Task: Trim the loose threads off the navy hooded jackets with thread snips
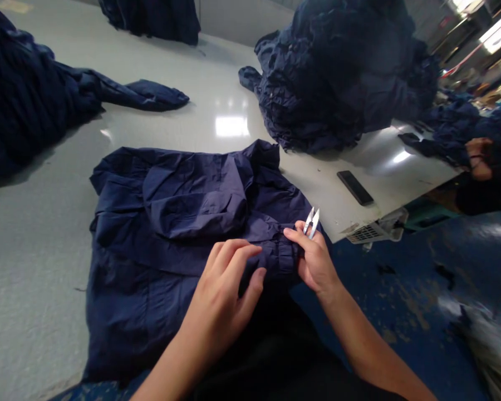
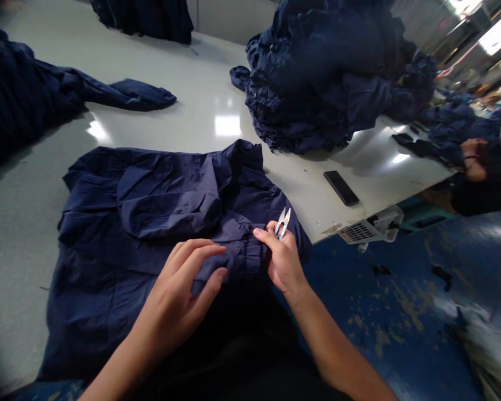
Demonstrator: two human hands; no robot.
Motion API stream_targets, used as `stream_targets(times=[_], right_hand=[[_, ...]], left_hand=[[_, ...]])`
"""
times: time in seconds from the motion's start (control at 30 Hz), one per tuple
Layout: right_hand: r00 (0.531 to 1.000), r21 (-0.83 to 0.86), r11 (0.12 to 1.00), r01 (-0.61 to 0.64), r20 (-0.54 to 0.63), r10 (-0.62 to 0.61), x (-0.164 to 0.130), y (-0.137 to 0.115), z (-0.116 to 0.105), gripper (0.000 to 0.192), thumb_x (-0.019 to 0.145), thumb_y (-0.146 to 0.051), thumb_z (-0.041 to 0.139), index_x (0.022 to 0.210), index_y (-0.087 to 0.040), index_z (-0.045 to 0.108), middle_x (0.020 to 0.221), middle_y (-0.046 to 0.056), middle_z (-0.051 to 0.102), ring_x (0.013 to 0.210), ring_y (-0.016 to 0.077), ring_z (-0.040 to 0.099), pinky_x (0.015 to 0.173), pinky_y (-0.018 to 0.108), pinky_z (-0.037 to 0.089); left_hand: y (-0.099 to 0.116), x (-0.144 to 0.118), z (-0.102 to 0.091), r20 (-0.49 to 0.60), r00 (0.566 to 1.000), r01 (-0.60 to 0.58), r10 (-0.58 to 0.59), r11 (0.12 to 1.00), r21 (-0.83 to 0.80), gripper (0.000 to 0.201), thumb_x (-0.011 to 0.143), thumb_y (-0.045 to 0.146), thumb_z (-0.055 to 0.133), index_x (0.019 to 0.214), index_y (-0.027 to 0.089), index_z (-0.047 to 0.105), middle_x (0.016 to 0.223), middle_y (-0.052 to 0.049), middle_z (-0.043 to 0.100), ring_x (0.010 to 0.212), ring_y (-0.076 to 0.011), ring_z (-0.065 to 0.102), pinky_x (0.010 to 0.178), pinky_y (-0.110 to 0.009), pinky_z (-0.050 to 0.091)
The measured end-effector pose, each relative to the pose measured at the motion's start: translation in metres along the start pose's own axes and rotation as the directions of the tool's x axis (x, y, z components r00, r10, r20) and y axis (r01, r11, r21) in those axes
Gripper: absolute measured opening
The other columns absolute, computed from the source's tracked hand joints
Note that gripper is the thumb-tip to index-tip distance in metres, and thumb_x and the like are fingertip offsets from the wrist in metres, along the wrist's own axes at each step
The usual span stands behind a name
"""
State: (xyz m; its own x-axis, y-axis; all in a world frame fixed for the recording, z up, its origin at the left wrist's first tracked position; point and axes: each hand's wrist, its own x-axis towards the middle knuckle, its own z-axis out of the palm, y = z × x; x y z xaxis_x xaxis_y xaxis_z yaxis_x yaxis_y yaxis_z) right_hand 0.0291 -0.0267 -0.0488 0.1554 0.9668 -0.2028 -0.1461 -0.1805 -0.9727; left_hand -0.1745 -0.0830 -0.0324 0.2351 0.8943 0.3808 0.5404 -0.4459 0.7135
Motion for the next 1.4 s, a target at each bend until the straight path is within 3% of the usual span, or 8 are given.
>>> stream_targets(times=[0.17, 0.63, 0.73, 0.87, 1.07, 1.23, 1.33, 1.4], right_hand=[[0.987, 0.202, 0.969, -0.144, 0.100, 0.126, -0.004, -0.009, -0.010, 0.048, 0.076, -0.033, 0.088, 0.074, -0.024, 0.041, 0.068, -0.007, 0.043, 0.062, 0.0117, 0.046, 0.063, 0.023, 0.047], [0.962, 0.457, 0.847, -0.271, 0.163, 0.219, 0.012, -0.001, -0.009, 0.052, 0.078, -0.025, 0.093, 0.067, -0.020, 0.042, 0.066, -0.007, 0.045, 0.061, 0.0081, 0.046, 0.060, 0.017, 0.047], [0.985, 0.396, 0.904, -0.163, 0.124, 0.123, 0.013, 0.006, -0.012, 0.041, 0.088, -0.035, 0.085, 0.072, -0.020, 0.051, 0.086, -0.002, 0.060, 0.071, 0.0100, 0.057, 0.066, 0.020, 0.053], [0.964, 0.156, 0.982, 0.111, 0.222, -0.144, 0.011, 0.005, -0.021, 0.039, 0.092, -0.033, 0.081, 0.074, -0.020, 0.049, 0.125, 0.004, 0.065, 0.081, 0.0135, 0.066, 0.076, 0.031, 0.061], [0.895, -0.071, 0.952, 0.298, 0.369, -0.253, 0.021, -0.005, -0.023, 0.040, 0.092, -0.018, 0.075, 0.072, -0.022, 0.040, 0.125, 0.006, 0.065, 0.073, 0.0124, 0.063, 0.071, 0.033, 0.058], [0.844, -0.175, 0.898, 0.404, 0.449, -0.292, 0.041, -0.009, -0.020, 0.044, 0.092, -0.016, 0.073, 0.067, -0.022, 0.038, 0.097, 0.003, 0.070, 0.077, 0.0139, 0.062, 0.069, 0.029, 0.049], [0.884, -0.135, 0.949, 0.286, 0.420, -0.207, 0.046, -0.013, -0.015, 0.047, 0.089, -0.015, 0.075, 0.063, -0.021, 0.037, 0.080, 0.000, 0.067, 0.068, 0.0113, 0.058, 0.059, 0.024, 0.044], [0.925, -0.038, 0.992, 0.122, 0.366, -0.100, 0.045, -0.016, -0.011, 0.049, 0.086, -0.015, 0.079, 0.063, -0.021, 0.036, 0.071, -0.003, 0.062, 0.051, 0.0069, 0.046, 0.045, 0.022, 0.034]], left_hand=[[0.008, 0.015, 0.029, -0.006, 1.000, -0.003, 0.003, 0.999, 0.052, 0.055, 0.101, 0.034, 0.071, 0.151, 0.028, 0.050, 0.156, -0.013, 0.053, 0.140, -0.0338, 0.050, 0.116, -0.053, 0.048], [-0.014, 0.029, 0.040, 0.015, 1.000, -0.017, 0.017, 1.000, 0.026, 0.047, 0.098, 0.034, 0.077, 0.141, 0.019, 0.063, 0.122, -0.009, 0.073, 0.111, -0.0232, 0.067, 0.097, -0.032, 0.053], [-0.019, 0.035, 0.042, -0.004, 0.998, 0.068, -0.068, 0.997, 0.035, 0.018, 0.102, 0.032, 0.071, 0.108, 0.015, 0.073, 0.092, -0.004, 0.071, 0.084, -0.0166, 0.066, 0.078, -0.026, 0.049], [-0.026, 0.050, 0.042, 0.037, 0.952, 0.304, -0.303, 0.951, -0.055, 0.053, 0.109, 0.039, 0.057, 0.061, 0.017, 0.048, 0.059, 0.004, 0.040, 0.054, -0.0090, 0.039, 0.054, -0.027, 0.028], [-0.033, 0.063, 0.038, 0.160, 0.852, 0.521, -0.499, 0.838, -0.162, 0.066, 0.106, 0.064, 0.046, 0.058, 0.020, 0.033, 0.058, 0.004, 0.027, 0.050, -0.0081, 0.025, 0.048, -0.028, 0.015], [-0.032, 0.063, 0.034, 0.172, 0.840, 0.542, -0.515, 0.817, -0.198, 0.067, 0.107, 0.064, 0.041, 0.056, 0.021, 0.035, 0.054, 0.003, 0.033, 0.048, -0.0095, 0.033, 0.047, -0.027, 0.023], [-0.025, 0.058, 0.031, 0.012, 0.916, 0.395, -0.400, 0.898, -0.197, 0.049, 0.109, 0.054, 0.048, 0.087, 0.016, 0.071, 0.082, -0.003, 0.069, 0.077, -0.0165, 0.066, 0.071, -0.026, 0.050], [-0.018, 0.053, 0.028, -0.072, 0.956, 0.272, -0.286, 0.949, -0.162, 0.036, 0.102, 0.046, 0.067, 0.122, 0.017, 0.072, 0.113, -0.006, 0.076, 0.103, -0.0203, 0.072, 0.092, -0.029, 0.054]])
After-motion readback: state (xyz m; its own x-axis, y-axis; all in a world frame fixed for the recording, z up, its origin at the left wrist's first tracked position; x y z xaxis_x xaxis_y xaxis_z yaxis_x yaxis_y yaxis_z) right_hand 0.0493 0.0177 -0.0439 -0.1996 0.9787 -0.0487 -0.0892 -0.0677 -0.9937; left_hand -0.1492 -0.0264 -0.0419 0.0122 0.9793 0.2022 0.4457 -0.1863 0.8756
